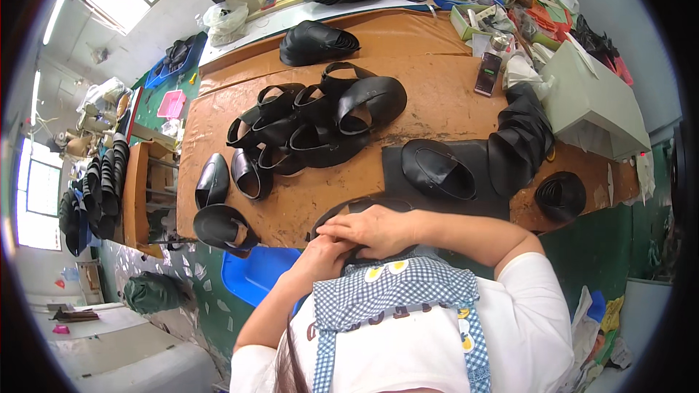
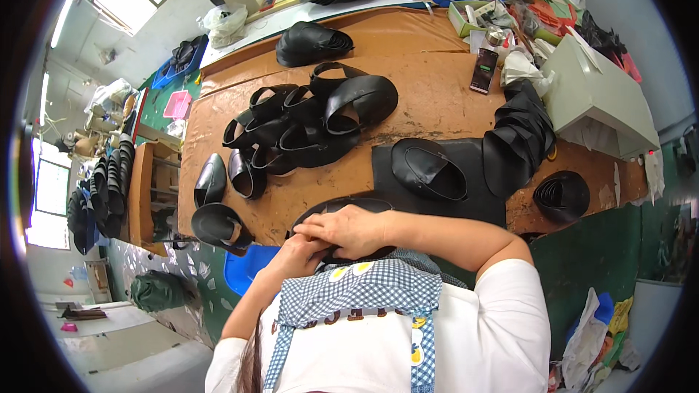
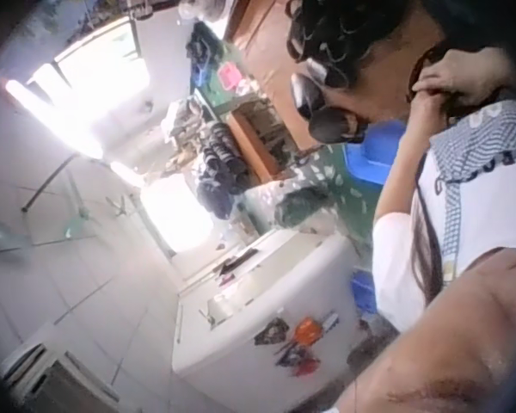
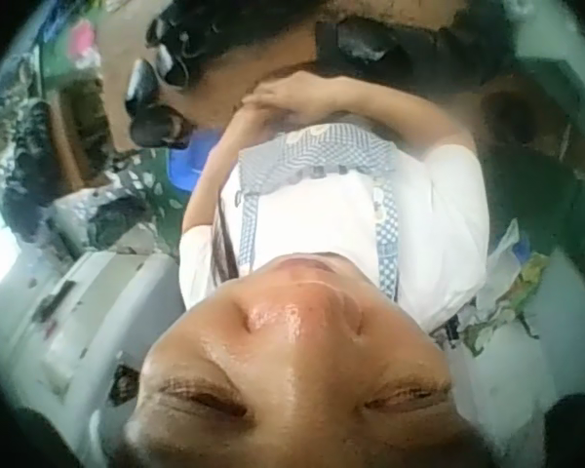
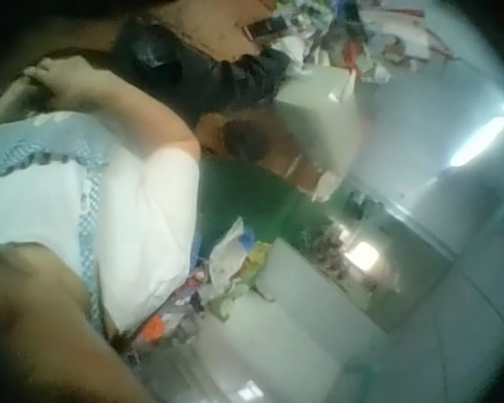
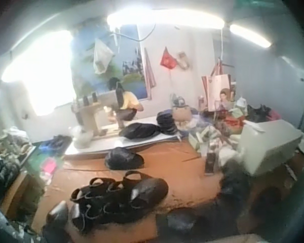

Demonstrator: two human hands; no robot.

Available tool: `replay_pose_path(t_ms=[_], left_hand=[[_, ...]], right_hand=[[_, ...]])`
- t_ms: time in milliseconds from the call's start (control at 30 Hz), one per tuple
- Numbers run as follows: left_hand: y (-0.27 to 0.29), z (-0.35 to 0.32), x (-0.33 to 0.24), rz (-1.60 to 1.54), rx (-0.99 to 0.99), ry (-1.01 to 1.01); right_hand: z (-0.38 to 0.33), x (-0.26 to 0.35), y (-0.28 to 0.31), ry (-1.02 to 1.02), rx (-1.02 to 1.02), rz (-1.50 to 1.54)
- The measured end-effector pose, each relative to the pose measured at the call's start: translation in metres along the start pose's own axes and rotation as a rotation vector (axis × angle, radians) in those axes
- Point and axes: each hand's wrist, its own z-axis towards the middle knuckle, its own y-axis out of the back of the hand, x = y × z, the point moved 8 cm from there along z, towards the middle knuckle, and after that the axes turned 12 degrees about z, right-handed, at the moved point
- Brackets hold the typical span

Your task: The person works at a workbench, taking shoe uppers one by one and folding and pressing their edges together by hand.

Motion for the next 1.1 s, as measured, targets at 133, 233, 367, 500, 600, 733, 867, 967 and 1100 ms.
replay_pose_path(t_ms=[133, 233, 367, 500, 600, 733, 867, 967, 1100], left_hand=[[0.009, 0.007, 0.011, 0.028, -0.067, 0.074], [-0.006, 0.019, 0.032, -0.181, 0.165, 0.135], [-0.008, 0.047, 0.037, -0.263, 0.257, 0.108], [0.003, 0.055, 0.019, -0.217, 0.43, 0.001], [0.019, 0.05, 0.025, -0.238, 0.368, 0.028], [0.05, 0.041, -0.004, -0.116, 0.187, -0.061], [0.045, 0.034, -0.024, -0.115, 0.051, -0.154], [0.03, 0.038, -0.015, -0.169, 0.125, -0.061], [0.026, 0.042, -0.011, -0.172, -0.016, -0.086]], right_hand=[[-0.01, -0.007, 0.016, -0.131, 0.194, -0.311], [-0.009, -0.005, 0.006, -0.03, 0.103, -0.368], [-0.01, 0.007, 0.01, 0.013, 0.006, -0.543], [0.002, 0.001, 0.015, -0.061, 0.121, -0.513], [0.011, 0.014, 0.033, -0.032, 0.098, -0.448], [-0.004, 0.003, 0.048, -0.32, 0.125, -0.376], [-0.028, -0.004, 0.027, -0.254, 0.144, -0.118], [-0.04, 0.008, 0.029, 0.0, -0.154, -0.104], [-0.051, 0.018, 0.028, 0.046, -0.367, -0.388]])
